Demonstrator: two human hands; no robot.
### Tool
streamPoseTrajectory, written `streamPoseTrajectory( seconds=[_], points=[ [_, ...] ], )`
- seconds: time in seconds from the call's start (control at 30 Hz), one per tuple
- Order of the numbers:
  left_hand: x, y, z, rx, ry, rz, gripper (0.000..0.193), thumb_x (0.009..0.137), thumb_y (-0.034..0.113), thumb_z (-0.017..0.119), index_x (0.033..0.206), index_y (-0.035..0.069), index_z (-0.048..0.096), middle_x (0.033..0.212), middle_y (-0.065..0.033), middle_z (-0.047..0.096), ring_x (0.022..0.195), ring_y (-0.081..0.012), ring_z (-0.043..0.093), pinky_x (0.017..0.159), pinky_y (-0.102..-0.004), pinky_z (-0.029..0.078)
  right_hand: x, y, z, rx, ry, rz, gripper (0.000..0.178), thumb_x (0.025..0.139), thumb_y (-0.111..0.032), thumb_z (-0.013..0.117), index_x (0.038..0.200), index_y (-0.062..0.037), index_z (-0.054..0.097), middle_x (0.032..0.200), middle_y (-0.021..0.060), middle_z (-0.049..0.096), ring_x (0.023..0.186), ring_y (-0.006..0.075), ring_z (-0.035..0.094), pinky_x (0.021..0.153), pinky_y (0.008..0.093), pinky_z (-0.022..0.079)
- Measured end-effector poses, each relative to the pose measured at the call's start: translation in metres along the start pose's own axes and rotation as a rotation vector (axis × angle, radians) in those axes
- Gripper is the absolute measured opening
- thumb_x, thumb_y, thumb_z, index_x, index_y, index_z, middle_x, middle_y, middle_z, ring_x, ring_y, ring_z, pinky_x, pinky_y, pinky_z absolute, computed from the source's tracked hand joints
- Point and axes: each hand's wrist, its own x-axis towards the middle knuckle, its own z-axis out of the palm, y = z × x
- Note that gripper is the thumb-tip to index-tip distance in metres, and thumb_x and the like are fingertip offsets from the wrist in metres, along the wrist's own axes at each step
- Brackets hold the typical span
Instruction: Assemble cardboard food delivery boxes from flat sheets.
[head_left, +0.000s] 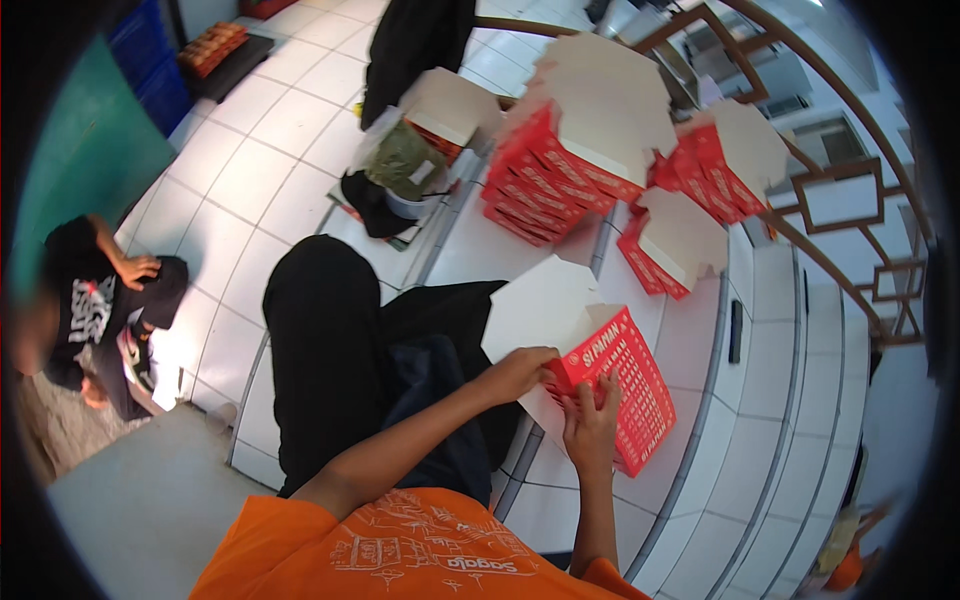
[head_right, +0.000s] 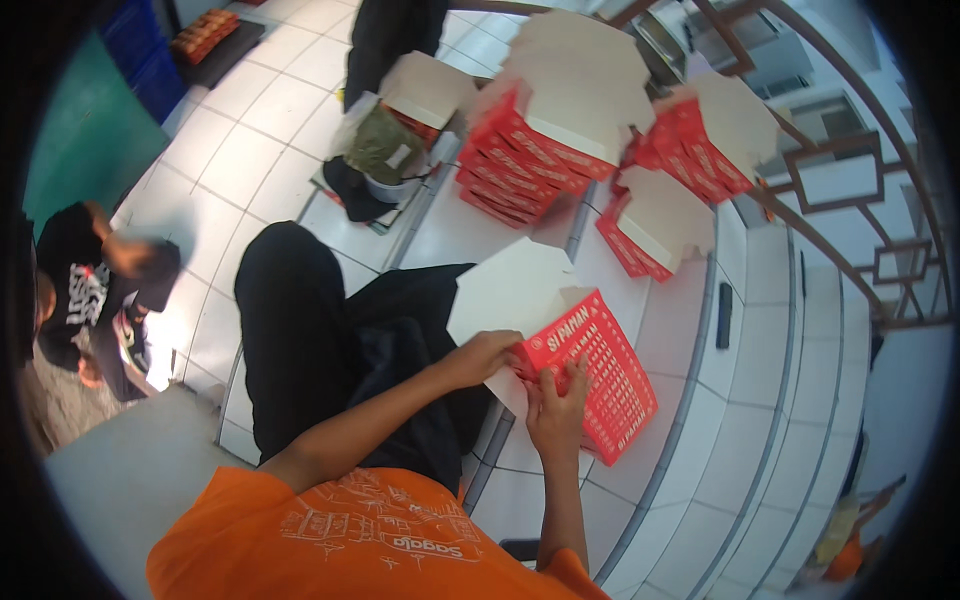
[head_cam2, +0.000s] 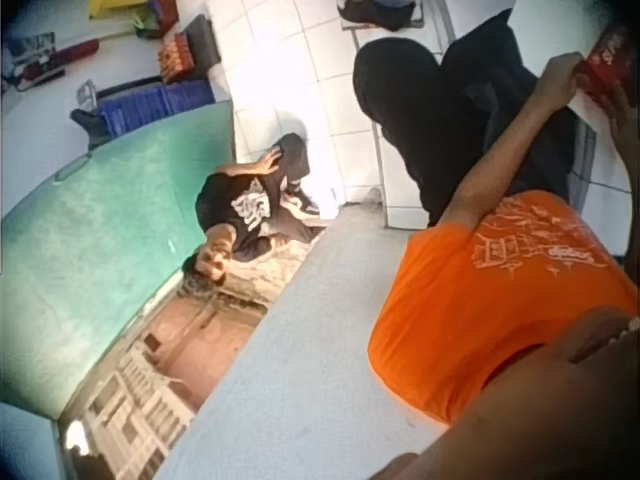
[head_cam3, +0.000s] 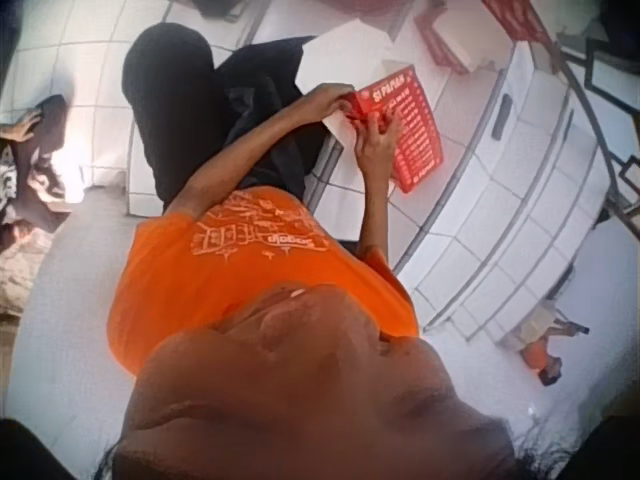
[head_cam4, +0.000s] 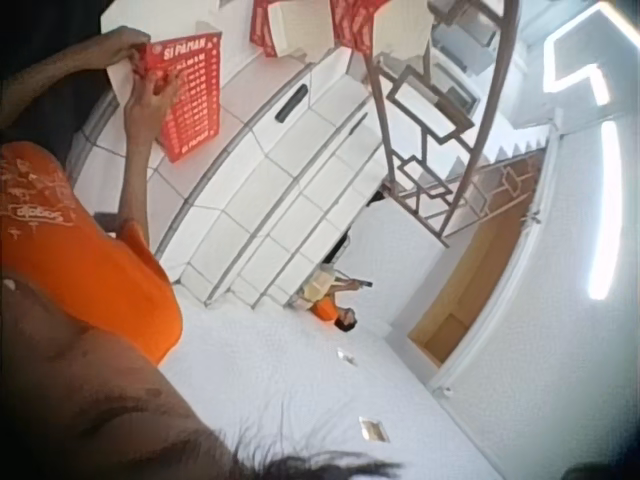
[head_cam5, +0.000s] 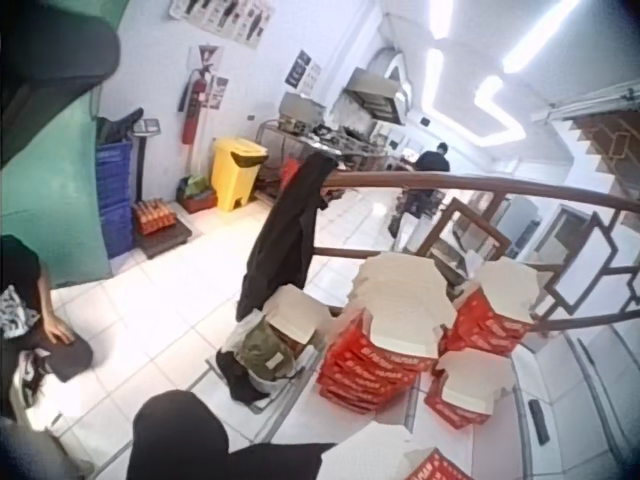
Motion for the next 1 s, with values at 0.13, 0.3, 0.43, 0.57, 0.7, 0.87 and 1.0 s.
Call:
streamPoseTrajectory(
  seconds=[0.13,0.3,0.43,0.57,0.7,0.87,1.0],
  points=[
    [0.013,-0.005,0.009,-0.019,0.067,0.009,0.024,0.084,-0.010,0.061,0.108,-0.004,0.062,0.104,-0.0262,0.069,0.103,-0.0434,0.068,0.085,-0.0450,0.054,0.006,0.015,0.004,0.022,-0.054,0.045,0.036,0.090,0.003,0.064,0.126,-0.0039,0.064,0.149,0.0392,0.037,0.132,0.0492,0.051,0.106,0.0520,0.049],
    [0.024,-0.013,0.022,-0.154,0.072,-0.086,0.039,0.077,-0.009,0.060,0.115,-0.003,0.064,0.104,-0.0222,0.071,0.099,-0.0356,0.071,0.084,-0.0428,0.056,0.000,0.046,0.026,-0.144,-0.006,-0.053,0.024,0.105,-0.009,0.054,0.125,0.0021,0.061,0.146,0.0365,0.041,0.123,0.0432,0.057,0.099,0.0471,0.052],
    [0.040,-0.042,0.043,-0.175,0.123,0.008,0.034,0.080,0.000,0.068,0.113,-0.003,0.062,0.104,-0.0251,0.070,0.099,-0.0422,0.069,0.080,-0.0484,0.053,0.010,0.052,0.033,0.572,0.062,0.197,0.034,0.108,-0.025,0.053,0.113,0.0054,0.068,0.125,0.0300,0.061,0.102,0.0319,0.065,0.086,0.0435,0.054],
    [0.046,-0.043,0.051,0.181,0.215,0.056,0.039,0.079,0.010,0.076,0.113,0.000,0.060,0.100,-0.0229,0.068,0.102,-0.0439,0.066,0.085,-0.0516,0.052,0.014,0.045,0.010,0.222,-0.049,0.030,0.033,0.107,-0.027,0.054,0.115,0.0023,0.068,0.128,0.0301,0.059,0.105,0.0360,0.063,0.091,0.0472,0.051],
    [0.050,-0.032,0.060,0.515,0.224,0.113,0.035,0.079,0.019,0.076,0.108,0.007,0.062,0.091,-0.0139,0.066,0.094,-0.0352,0.069,0.080,-0.0485,0.054,0.016,0.040,0.006,-0.022,-0.086,-0.094,0.033,0.107,-0.028,0.054,0.117,-0.0007,0.068,0.131,0.0301,0.058,0.109,0.0401,0.061,0.095,0.0509,0.049],
    [0.050,-0.034,0.079,0.813,0.241,0.174,0.024,0.087,0.026,0.065,0.108,0.014,0.064,0.095,-0.0064,0.067,0.093,-0.0252,0.069,0.076,-0.0426,0.053,0.016,0.046,0.017,-0.137,-0.070,-0.200,0.032,0.107,-0.031,0.055,0.120,-0.0045,0.069,0.134,0.0302,0.056,0.113,0.0452,0.058,0.100,0.0556,0.046],
    [0.051,-0.036,0.071,0.658,0.151,0.257,0.025,0.085,0.022,0.068,0.108,0.013,0.063,0.094,-0.0079,0.066,0.092,-0.0286,0.068,0.078,-0.0442,0.052,0.015,0.054,0.021,-0.185,-0.028,-0.257,0.032,0.106,-0.032,0.056,0.122,-0.0076,0.069,0.137,0.0303,0.055,0.116,0.0493,0.056,0.104,0.0593,0.044]
  ],
)
